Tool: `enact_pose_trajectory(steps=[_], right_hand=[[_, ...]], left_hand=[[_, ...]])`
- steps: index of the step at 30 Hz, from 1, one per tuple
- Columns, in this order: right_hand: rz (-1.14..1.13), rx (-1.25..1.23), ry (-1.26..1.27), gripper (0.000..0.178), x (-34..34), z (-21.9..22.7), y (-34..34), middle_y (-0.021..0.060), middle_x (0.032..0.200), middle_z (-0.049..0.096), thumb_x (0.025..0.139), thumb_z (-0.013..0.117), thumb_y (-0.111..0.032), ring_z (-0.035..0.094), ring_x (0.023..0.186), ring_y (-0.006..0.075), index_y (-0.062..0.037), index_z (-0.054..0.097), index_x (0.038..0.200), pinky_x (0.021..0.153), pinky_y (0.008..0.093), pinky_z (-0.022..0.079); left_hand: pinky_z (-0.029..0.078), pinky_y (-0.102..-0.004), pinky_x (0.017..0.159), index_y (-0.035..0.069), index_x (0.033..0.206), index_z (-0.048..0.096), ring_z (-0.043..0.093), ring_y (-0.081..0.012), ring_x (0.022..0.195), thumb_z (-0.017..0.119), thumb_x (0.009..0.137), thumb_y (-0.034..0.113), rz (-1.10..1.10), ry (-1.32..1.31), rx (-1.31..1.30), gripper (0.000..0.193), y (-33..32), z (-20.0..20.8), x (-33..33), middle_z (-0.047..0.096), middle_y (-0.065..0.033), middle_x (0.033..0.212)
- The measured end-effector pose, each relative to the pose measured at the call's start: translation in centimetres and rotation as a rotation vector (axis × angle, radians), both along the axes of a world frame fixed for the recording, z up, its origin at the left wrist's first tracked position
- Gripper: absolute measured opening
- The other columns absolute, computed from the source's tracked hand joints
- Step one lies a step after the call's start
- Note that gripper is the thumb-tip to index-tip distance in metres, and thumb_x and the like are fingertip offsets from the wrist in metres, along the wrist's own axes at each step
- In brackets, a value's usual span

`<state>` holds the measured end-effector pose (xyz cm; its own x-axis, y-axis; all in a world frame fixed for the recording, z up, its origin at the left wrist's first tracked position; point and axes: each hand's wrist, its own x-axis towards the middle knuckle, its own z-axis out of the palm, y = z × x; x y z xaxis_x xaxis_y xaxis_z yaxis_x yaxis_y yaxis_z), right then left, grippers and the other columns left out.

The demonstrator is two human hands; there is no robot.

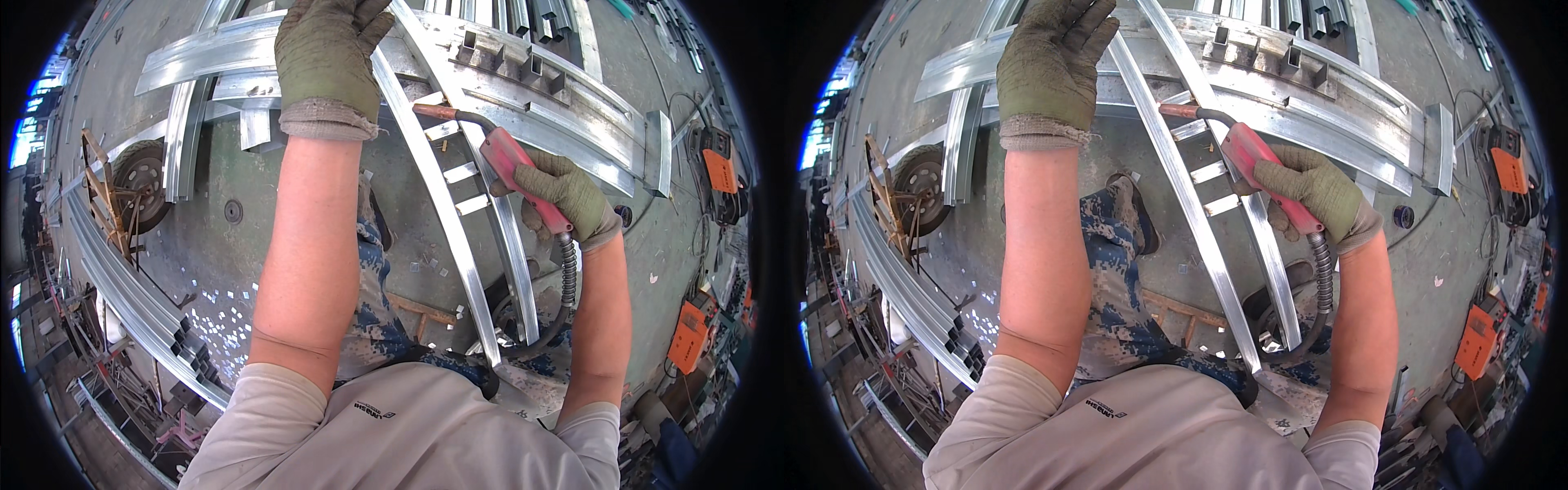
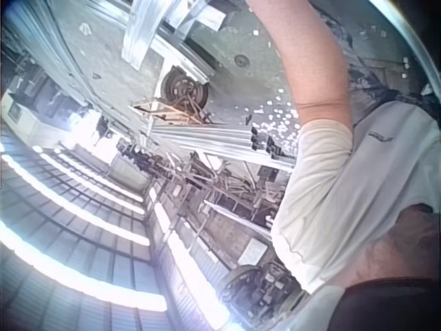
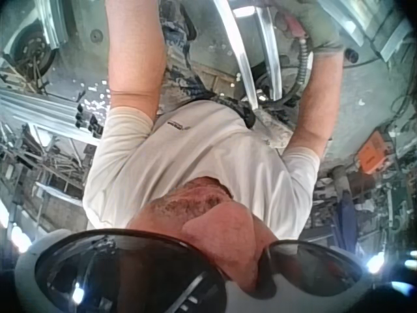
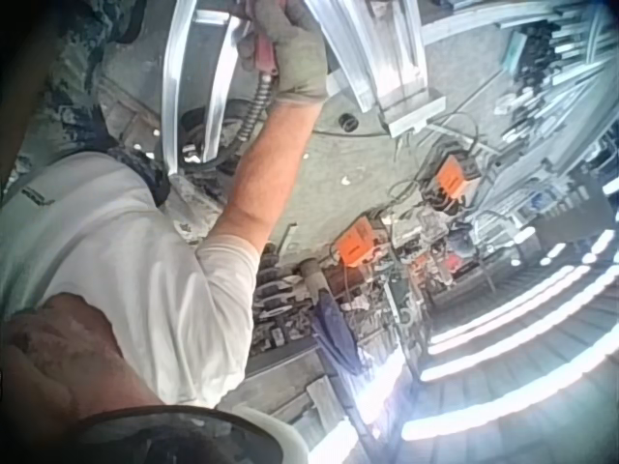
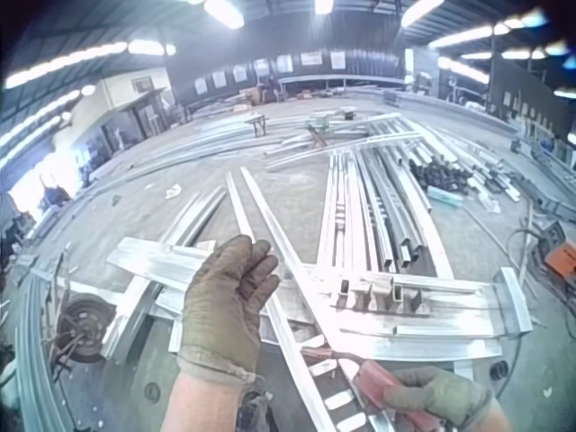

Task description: The person assembles a metal frame by placing small metal pieces into slots on a larger frame, then uses a welding torch to secure the pieces. The person adjusts the frame and continues welding along the joints.

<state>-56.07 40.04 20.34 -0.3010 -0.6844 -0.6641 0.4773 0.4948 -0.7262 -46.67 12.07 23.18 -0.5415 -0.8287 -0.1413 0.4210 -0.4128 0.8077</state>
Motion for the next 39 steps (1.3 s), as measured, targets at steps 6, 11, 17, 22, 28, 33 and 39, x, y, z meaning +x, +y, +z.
enact_pose_trajectory(steps=[6, 11, 17, 22, 28, 33, 39], right_hand=[[0.004, -0.009, 0.013, 0.056, 0.0, -0.2, -0.1, 0.0138, 0.105, 0.076, 0.098, 0.073, -0.033, 0.065, 0.056, 0.0095, 0.0018, 0.057, 0.14, 0.044, 0.0233, 0.051], [-0.009, -0.004, -0.005, 0.055, 0.2, 0.2, -0.2, 0.0136, 0.103, 0.076, 0.098, 0.074, -0.032, 0.065, 0.055, 0.0094, 0.0022, 0.058, 0.138, 0.044, 0.0231, 0.051], [-0.015, 0.009, 0.0, 0.053, 0.1, -0.1, 0.0, 0.0128, 0.101, 0.076, 0.098, 0.074, -0.031, 0.064, 0.053, 0.0097, 0.0025, 0.059, 0.137, 0.042, 0.023, 0.05], [-0.033, 0.013, -0.008, 0.052, 0.2, 0.1, -0.1, 0.0125, 0.103, 0.076, 0.098, 0.074, -0.031, 0.065, 0.055, 0.0097, 0.0021, 0.06, 0.136, 0.044, 0.0236, 0.05], [-0.057, -0.01, -0.005, 0.053, 0.1, -0.1, 0.2, 0.0127, 0.105, 0.076, 0.099, 0.073, -0.031, 0.065, 0.056, 0.0093, 0.0019, 0.06, 0.138, 0.046, 0.0237, 0.051], [0.01, 0.022, 0.033, 0.054, 0.0, -0.1, 0.2, 0.013, 0.105, 0.076, 0.099, 0.072, -0.031, 0.065, 0.056, 0.0095, 0.0023, 0.059, 0.139, 0.045, 0.0236, 0.051], [-0.036, 0.001, 0.017, 0.053, 0.4, 0.2, 0.1, 0.0133, 0.104, 0.077, 0.099, 0.072, -0.031, 0.065, 0.056, 0.0101, 0.003, 0.059, 0.138, 0.044, 0.0231, 0.051]], left_hand=[[0.061, -0.0318, 0.078, 0.005, 0.118, 0.067, 0.074, -0.0203, 0.09, 0.068, 0.1, 0.016, 0.027, -0.041, -0.001, 0.021, 0.4, 0.5, -0.1, 0.075, -0.0106, 0.106], [0.062, -0.032, 0.079, 0.004, 0.118, 0.067, 0.074, -0.0206, 0.091, 0.067, 0.101, 0.016, 0.036, -0.049, 0.037, 0.021, 0.5, 0.7, -0.1, 0.075, -0.011, 0.106], [0.062, -0.0316, 0.078, 0.004, 0.118, 0.067, 0.074, -0.0206, 0.091, 0.067, 0.101, 0.016, 0.03, -0.027, 0.016, 0.021, 0.6, 0.4, -0.1, 0.075, -0.0112, 0.106], [0.062, -0.0313, 0.077, 0.003, 0.119, 0.066, 0.074, -0.0212, 0.09, 0.067, 0.101, 0.015, -0.004, -0.018, 0.03, 0.022, -0.2, 0.1, -0.1, 0.076, -0.012, 0.106], [0.062, -0.0314, 0.076, 0.002, 0.117, 0.067, 0.074, -0.0215, 0.089, 0.068, 0.1, 0.014, 0.044, -0.017, 0.023, 0.021, 0.5, 0.4, -0.2, 0.075, -0.0127, 0.106], [0.063, -0.0316, 0.078, 0.002, 0.117, 0.067, 0.074, -0.0217, 0.09, 0.068, 0.1, 0.015, -0.001, -0.023, 0.029, 0.021, -0.4, -0.2, -0.2, 0.075, -0.0125, 0.105], [0.064, -0.031, 0.076, 0.003, 0.117, 0.067, 0.075, -0.0214, 0.09, 0.067, 0.1, 0.015, 0.004, -0.012, 0.024, 0.021, -0.2, 0.0, -0.2, 0.075, -0.0122, 0.105]])
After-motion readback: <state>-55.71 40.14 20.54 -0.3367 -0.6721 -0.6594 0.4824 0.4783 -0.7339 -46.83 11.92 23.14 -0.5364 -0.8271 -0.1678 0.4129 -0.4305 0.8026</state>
